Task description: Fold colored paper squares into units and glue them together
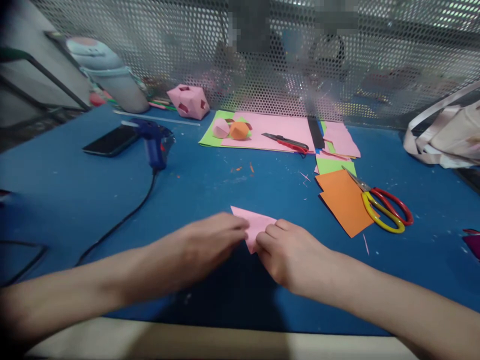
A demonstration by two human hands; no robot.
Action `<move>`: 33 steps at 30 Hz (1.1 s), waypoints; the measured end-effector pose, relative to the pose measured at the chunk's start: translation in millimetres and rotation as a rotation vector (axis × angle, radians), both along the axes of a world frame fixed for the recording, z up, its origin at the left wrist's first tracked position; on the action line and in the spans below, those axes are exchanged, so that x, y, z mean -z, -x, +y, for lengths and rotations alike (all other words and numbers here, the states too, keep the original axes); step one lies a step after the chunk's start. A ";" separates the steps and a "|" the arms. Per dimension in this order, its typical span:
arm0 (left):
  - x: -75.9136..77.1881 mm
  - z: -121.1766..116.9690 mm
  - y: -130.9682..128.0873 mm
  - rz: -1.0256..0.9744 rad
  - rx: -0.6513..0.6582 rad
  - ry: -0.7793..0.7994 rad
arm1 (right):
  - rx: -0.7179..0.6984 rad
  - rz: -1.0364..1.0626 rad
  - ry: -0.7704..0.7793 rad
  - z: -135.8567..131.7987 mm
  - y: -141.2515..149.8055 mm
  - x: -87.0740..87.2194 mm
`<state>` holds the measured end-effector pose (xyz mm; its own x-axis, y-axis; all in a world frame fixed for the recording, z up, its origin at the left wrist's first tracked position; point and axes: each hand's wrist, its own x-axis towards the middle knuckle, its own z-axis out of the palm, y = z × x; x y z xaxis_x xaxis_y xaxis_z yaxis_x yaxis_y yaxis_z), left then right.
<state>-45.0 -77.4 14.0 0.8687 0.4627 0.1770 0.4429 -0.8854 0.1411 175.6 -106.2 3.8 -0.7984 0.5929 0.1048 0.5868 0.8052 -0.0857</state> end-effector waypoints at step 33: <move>27.2 -6.9 -14.0 0.097 -0.009 -0.234 | 0.034 -0.050 -0.098 -6.8 2.0 7.4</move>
<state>-31.0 -84.3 -13.2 0.8829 0.4265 0.1965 0.4523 -0.8849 -0.1111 173.6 -113.0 -3.5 -0.7834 0.6090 0.1243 0.6158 0.7876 0.0226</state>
